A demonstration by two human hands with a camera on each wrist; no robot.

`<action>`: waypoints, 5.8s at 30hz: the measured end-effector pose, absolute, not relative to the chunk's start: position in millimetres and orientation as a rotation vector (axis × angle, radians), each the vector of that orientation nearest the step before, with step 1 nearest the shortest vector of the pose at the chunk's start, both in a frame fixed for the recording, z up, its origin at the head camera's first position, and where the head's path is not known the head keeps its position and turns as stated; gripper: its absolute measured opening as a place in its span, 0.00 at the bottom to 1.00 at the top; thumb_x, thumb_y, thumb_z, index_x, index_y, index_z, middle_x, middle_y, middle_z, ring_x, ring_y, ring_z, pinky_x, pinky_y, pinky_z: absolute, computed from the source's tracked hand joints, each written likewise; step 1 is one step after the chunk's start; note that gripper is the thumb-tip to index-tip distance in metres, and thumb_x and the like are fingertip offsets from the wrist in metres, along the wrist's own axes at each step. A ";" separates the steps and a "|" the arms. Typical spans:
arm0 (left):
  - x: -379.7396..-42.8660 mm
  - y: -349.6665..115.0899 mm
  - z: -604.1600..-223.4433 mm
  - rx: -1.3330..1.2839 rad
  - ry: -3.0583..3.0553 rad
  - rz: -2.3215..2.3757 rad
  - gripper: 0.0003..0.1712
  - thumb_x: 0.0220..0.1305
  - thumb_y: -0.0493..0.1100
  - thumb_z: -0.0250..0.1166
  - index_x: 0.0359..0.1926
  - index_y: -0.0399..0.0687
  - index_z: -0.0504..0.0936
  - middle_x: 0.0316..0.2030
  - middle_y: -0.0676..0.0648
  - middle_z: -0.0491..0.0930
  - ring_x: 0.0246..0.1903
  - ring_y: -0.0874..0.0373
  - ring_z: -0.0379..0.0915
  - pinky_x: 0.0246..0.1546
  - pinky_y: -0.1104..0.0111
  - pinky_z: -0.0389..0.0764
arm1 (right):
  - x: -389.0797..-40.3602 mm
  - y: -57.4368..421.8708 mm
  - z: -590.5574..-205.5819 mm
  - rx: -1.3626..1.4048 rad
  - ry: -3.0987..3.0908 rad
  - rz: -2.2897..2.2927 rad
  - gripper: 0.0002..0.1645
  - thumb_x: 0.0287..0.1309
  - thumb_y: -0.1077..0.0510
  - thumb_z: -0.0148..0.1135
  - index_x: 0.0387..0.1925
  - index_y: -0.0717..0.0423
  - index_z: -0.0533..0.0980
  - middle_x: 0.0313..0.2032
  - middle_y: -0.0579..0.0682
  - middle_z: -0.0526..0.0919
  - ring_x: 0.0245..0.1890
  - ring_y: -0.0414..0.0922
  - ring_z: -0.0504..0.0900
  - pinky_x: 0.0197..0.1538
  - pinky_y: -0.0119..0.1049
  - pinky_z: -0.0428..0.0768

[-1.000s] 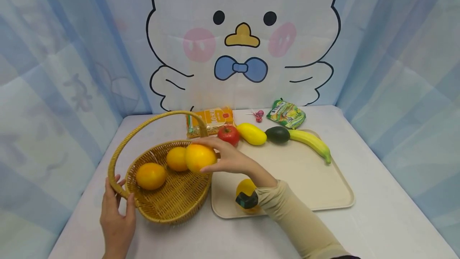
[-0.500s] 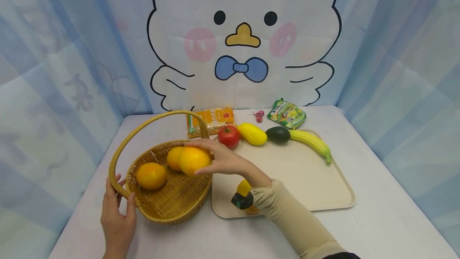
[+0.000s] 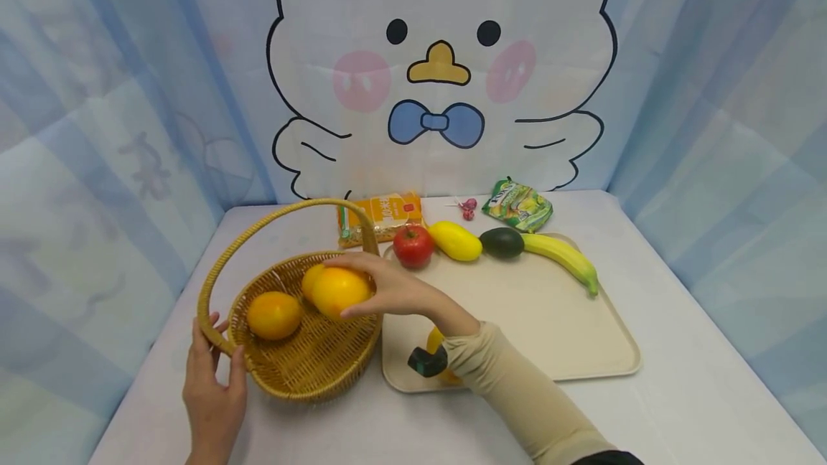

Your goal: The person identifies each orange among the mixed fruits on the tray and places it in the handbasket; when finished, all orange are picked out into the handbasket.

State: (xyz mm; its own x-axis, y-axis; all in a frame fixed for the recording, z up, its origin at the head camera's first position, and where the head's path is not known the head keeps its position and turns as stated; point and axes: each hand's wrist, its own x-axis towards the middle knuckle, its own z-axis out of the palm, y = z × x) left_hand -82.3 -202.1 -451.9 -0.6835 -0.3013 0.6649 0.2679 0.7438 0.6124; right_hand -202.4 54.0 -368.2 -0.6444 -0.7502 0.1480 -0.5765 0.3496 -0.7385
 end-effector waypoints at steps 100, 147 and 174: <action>-84.9 -204.1 -457.3 -0.040 -2.084 -0.909 0.50 0.52 0.20 0.62 0.73 0.44 0.50 0.62 0.35 0.67 0.60 0.84 0.56 0.59 0.94 0.58 | -203.1 -28.6 -387.6 -1.467 2.248 -0.669 0.42 0.50 0.49 0.69 0.67 0.46 0.64 0.65 0.46 0.69 0.64 0.36 0.67 0.66 0.21 0.63; -85.2 -201.3 -455.8 -0.026 -2.076 -0.911 0.50 0.52 0.20 0.61 0.73 0.44 0.50 0.62 0.34 0.68 0.59 0.85 0.56 0.58 0.95 0.58 | -193.5 -55.1 -403.9 -1.383 2.106 -0.324 0.41 0.50 0.52 0.69 0.66 0.49 0.65 0.65 0.42 0.69 0.64 0.34 0.67 0.65 0.18 0.63; -85.6 -201.4 -453.5 0.021 -2.098 -0.914 0.48 0.57 0.23 0.60 0.74 0.49 0.48 0.63 0.36 0.67 0.58 0.86 0.55 0.58 0.94 0.58 | -208.5 -16.2 -372.6 -1.333 2.113 -0.565 0.40 0.56 0.50 0.65 0.68 0.47 0.62 0.68 0.42 0.64 0.69 0.35 0.60 0.70 0.22 0.60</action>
State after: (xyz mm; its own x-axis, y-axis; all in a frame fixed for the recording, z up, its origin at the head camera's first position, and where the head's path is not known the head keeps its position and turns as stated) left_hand -85.6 -201.4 -453.5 -0.6575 -0.3146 0.6847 0.2869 0.7357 0.6135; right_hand -208.5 -16.2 -372.6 -0.3387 -0.9094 -0.2414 -0.6677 0.4131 -0.6193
